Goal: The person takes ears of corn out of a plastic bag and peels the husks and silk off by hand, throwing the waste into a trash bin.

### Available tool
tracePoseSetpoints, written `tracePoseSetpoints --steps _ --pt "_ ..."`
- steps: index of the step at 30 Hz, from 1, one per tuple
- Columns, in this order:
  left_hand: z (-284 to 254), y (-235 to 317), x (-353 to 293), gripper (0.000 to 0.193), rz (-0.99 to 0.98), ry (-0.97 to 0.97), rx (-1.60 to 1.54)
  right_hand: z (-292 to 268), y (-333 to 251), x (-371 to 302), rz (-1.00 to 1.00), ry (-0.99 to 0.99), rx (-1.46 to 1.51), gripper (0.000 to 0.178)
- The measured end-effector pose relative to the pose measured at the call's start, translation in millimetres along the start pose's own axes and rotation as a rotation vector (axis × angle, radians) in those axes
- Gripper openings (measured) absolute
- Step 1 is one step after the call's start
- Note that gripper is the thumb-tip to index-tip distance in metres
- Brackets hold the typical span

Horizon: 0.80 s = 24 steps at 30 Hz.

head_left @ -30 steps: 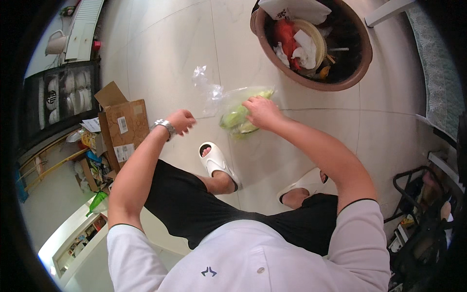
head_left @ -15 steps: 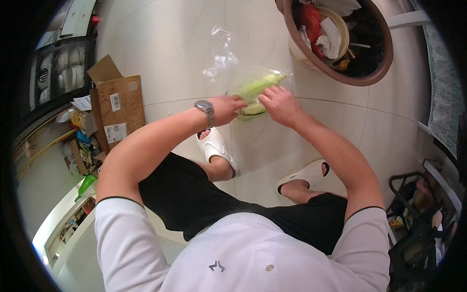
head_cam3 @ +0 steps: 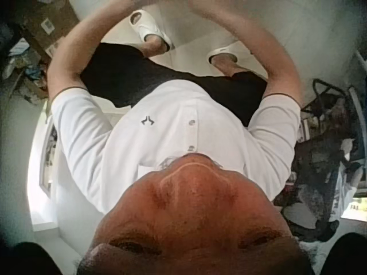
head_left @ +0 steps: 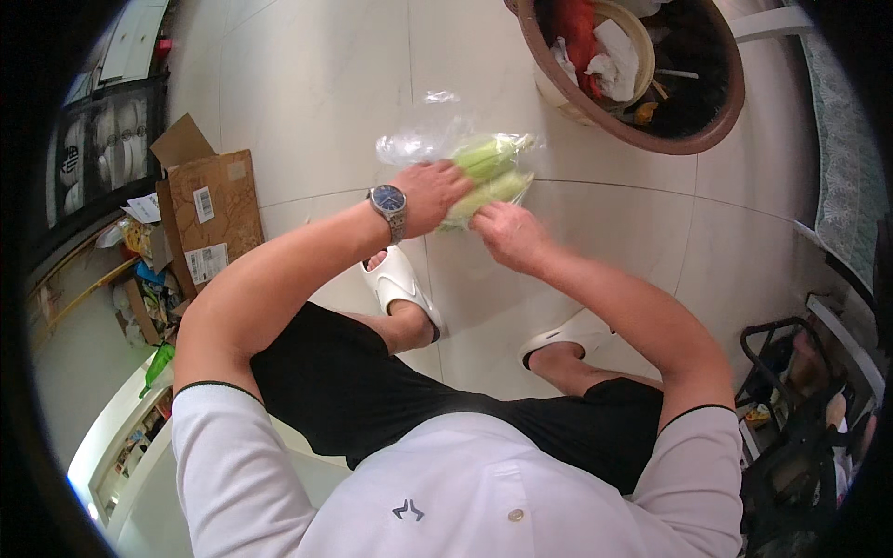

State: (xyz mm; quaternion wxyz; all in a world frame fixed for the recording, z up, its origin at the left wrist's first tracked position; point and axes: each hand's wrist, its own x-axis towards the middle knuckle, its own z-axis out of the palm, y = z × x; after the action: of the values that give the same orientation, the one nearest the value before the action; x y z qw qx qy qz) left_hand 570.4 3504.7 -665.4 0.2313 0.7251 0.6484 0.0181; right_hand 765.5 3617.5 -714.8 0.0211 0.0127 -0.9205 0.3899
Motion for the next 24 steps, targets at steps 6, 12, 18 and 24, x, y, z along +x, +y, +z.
tracePoseSetpoints --steps 6,12,18,24 --pt "-12.3 -13.1 -2.9 0.029 -0.184 -0.215 0.346 9.1 -15.5 -20.6 0.117 -0.421 0.103 0.014" --pt "-33.4 -22.6 10.8 0.021 -0.569 -0.26 -0.149 -2.3 2.4 -3.2 0.268 0.2 0.137 0.016" --pt "-46.1 -41.6 -0.1 0.036 -0.391 -0.119 -0.407 -31.7 -15.5 38.8 -0.108 0.256 0.124 0.017" --pt "-49.4 -42.8 16.4 0.021 -0.603 -0.254 -0.178 4.0 -24.4 61.1 0.192 0.113 -0.098 0.018"
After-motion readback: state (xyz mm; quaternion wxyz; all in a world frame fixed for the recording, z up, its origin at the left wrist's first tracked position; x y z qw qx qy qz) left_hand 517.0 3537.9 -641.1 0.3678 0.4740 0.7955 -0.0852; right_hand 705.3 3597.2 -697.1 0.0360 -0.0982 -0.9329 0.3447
